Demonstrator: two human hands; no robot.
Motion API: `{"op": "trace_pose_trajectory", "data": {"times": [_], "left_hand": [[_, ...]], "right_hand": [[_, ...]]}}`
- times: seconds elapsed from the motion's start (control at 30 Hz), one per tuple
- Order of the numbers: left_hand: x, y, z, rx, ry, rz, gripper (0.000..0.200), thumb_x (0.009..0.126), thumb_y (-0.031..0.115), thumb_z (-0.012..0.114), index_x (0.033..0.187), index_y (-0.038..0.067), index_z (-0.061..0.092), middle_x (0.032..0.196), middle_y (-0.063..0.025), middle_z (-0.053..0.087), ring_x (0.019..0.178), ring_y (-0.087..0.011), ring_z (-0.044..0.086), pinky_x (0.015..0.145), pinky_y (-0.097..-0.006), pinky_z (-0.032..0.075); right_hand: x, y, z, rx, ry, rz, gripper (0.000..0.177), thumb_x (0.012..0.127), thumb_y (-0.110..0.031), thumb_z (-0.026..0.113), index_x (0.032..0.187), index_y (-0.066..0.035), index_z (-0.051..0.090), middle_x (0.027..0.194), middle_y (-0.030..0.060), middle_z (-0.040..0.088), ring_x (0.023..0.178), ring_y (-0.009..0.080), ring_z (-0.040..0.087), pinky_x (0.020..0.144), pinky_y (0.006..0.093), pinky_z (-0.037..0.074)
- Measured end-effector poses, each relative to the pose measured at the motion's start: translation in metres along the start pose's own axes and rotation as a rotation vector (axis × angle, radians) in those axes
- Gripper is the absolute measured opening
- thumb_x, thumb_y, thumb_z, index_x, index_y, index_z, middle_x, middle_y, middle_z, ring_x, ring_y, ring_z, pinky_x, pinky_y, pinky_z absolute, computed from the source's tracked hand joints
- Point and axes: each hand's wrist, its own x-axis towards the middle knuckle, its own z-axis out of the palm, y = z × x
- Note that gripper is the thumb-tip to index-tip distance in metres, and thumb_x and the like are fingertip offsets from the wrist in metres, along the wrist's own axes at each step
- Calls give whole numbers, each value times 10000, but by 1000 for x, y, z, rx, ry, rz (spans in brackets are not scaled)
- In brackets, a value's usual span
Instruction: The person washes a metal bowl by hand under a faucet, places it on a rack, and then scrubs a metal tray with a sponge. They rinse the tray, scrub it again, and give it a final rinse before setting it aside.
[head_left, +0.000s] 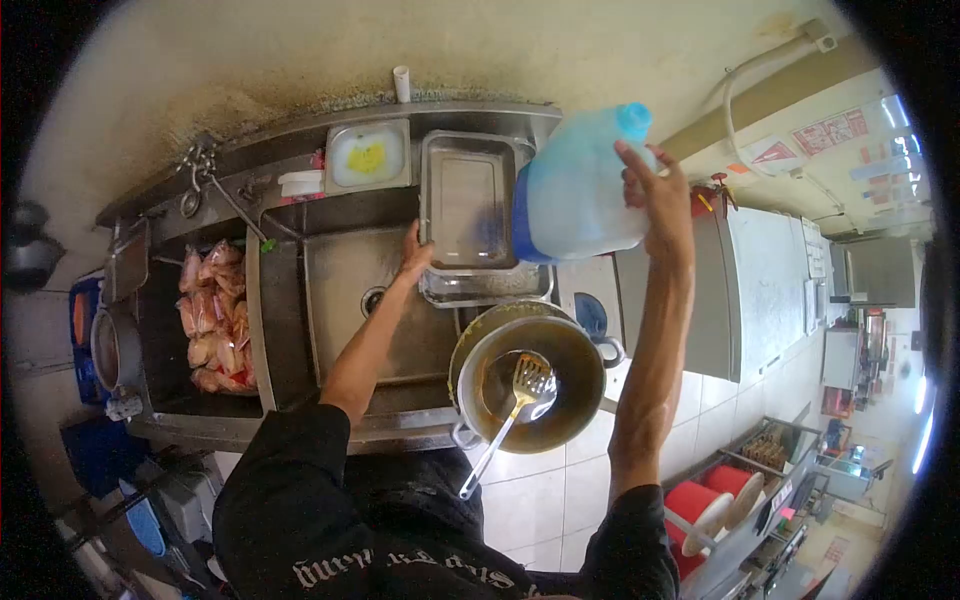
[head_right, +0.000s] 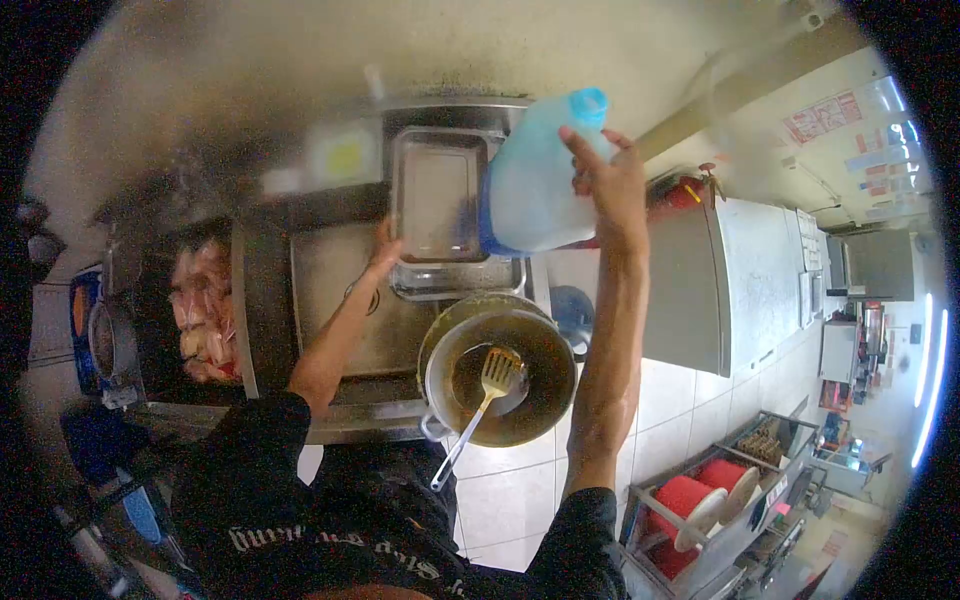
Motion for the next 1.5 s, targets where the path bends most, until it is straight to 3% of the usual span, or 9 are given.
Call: {"op": "trace_pose_trajectory", "data": {"times": [0.07,0.13,0.43,0.53,0.67,1.13,1.37,1.43,1.5], "left_hand": [[-15,28,-14,17,26,3,524,680,-7,466,1196,38,388,1103,-167,485,889,-241,528,830,-332,434],[-44,118,-36,-140,-223,-111,552,691,-1,445,1233,14,343,1128,-148,452,881,-223,520,811,-320,450],[11,-14,-55,-60,-224,-5,611,698,44,466,1288,22,307,1201,-174,420,1049,-272,448,885,-340,370],[-16,56,-66,-89,-181,-241,630,695,77,486,1293,15,298,1245,-188,386,1137,-276,382,935,-356,317],[13,9,-83,-4,-226,-97,647,688,94,500,1297,15,295,1234,-180,403,1143,-265,381,924,-340,324],[32,46,-155,-10,-529,-121,500,659,27,498,1156,-18,458,877,-62,540,711,-127,506,633,-274,438],[-19,-32,-197,181,-542,-293,264,682,-4,491,932,-29,573,598,-16,479,548,-89,471,514,-279,429],[-39,-38,-196,219,-348,-76,193,680,-14,499,850,-31,589,532,-11,448,480,-87,423,457,-259,376],[-55,-26,-198,-8,-316,-234,194,685,-8,504,852,-15,602,543,0,446,438,-96,370,427,-276,310]], "right_hand": [[5,1,-6,-15,27,-21,626,617,-201,772,1043,54,390,656,48,518,482,89,448,437,199,356],[6,-2,-3,-71,55,-20,645,613,-206,776,1053,59,386,656,49,517,483,88,449,438,201,356],[41,24,-1,-234,124,-41,641,608,-232,780,1051,58,418,625,28,509,489,85,451,437,204,356],[53,40,-2,-290,79,-49,624,614,-217,777,1047,51,417,618,20,510,490,81,453,432,204,354],[61,49,7,-253,49,-40,610,627,-185,768,1060,43,404,618,13,508,479,77,445,427,202,345],[70,67,14,-266,8,82,613,653,-167,747,1103,17,374,614,7,494,451,64,394,414,201,309],[81,82,38,-179,-117,65,560,668,-156,730,1086,-15,385,655,4,509,471,47,394,415,190,288],[85,82,51,-154,-135,51,550,672,-160,728,1084,-23,390,664,4,509,485,46,400,419,188,289],[87,79,64,-253,-166,25,532,683,-172,722,1084,-30,402,687,9,516,513,47,410,432,189,297]]}}
